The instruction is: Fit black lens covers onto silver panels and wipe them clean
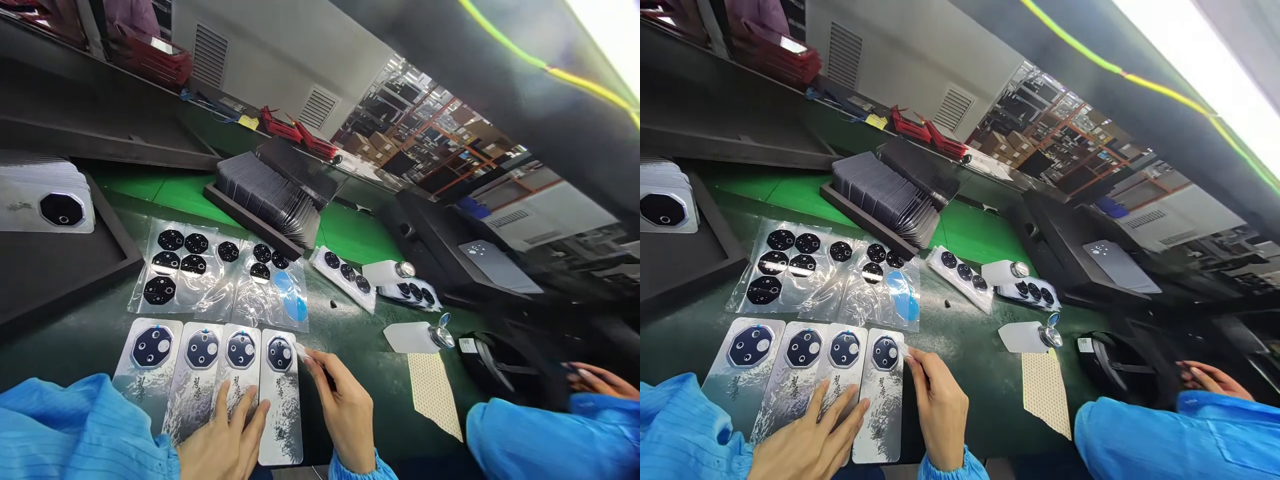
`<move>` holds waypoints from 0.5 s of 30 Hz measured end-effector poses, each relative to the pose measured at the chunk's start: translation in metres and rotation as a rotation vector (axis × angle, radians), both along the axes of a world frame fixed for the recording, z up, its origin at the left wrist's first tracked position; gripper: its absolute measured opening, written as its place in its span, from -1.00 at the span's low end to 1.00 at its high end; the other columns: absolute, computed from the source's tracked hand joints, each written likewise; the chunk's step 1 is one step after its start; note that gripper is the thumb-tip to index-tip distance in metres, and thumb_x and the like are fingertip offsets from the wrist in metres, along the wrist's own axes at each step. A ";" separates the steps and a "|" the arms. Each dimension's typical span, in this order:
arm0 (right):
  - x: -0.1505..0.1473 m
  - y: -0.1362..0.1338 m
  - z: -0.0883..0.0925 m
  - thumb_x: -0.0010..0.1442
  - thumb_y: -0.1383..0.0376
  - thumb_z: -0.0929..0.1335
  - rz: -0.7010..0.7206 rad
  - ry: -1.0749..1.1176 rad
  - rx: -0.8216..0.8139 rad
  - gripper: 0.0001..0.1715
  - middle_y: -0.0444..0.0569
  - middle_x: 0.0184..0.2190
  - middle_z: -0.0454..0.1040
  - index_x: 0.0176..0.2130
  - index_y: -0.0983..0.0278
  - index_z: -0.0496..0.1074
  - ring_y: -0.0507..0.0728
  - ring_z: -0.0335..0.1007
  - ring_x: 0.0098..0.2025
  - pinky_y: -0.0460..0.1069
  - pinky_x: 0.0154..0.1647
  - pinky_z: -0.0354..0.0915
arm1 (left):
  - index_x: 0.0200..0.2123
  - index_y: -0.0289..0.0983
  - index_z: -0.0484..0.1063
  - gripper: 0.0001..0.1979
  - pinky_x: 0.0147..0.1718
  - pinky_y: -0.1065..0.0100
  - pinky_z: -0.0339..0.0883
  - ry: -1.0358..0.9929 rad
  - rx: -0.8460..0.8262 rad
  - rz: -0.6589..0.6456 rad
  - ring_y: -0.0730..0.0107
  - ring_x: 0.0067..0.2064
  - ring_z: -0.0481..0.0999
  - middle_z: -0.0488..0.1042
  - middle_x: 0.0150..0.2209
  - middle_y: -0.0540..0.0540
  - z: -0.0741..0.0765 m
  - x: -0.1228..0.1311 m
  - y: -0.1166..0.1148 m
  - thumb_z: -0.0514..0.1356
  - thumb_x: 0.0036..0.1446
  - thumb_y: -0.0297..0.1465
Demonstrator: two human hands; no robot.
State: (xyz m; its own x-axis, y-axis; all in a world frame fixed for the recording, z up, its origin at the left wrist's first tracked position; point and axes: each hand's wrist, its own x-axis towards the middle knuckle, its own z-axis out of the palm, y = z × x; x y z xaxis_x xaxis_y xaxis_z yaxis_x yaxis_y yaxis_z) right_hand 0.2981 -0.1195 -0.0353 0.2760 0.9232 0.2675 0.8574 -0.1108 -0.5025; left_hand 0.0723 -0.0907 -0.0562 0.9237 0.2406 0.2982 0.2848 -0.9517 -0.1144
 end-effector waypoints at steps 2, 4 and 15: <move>0.005 0.000 -0.006 0.38 0.09 0.24 -0.058 0.035 0.014 -0.64 -0.05 -0.27 0.60 -0.18 0.21 0.53 0.09 0.55 -0.28 -0.10 -0.31 0.40 | -0.04 -0.14 0.56 -0.69 0.00 -0.13 0.14 -0.002 0.007 -0.004 -0.04 0.14 0.36 0.42 0.16 -0.09 0.000 0.000 0.000 0.08 0.26 -0.30; 0.011 0.002 -0.014 0.36 0.06 0.25 -0.113 0.070 0.033 -0.62 -0.04 -0.25 0.60 -0.18 0.21 0.54 0.11 0.56 -0.26 -0.08 -0.29 0.41 | -0.03 -0.15 0.56 -0.68 0.00 -0.13 0.15 -0.001 0.009 -0.005 -0.04 0.14 0.36 0.42 0.16 -0.08 0.001 -0.001 0.000 0.08 0.26 -0.30; 0.029 0.009 -0.049 0.30 -0.01 0.30 -0.276 0.171 0.161 -0.57 -0.02 -0.24 0.60 -0.16 0.25 0.56 0.13 0.52 -0.24 -0.05 -0.19 0.37 | 0.00 -0.14 0.54 -0.68 0.01 -0.13 0.15 0.034 -0.001 -0.010 -0.05 0.16 0.32 0.42 0.17 -0.03 0.005 -0.002 0.003 0.12 0.25 -0.28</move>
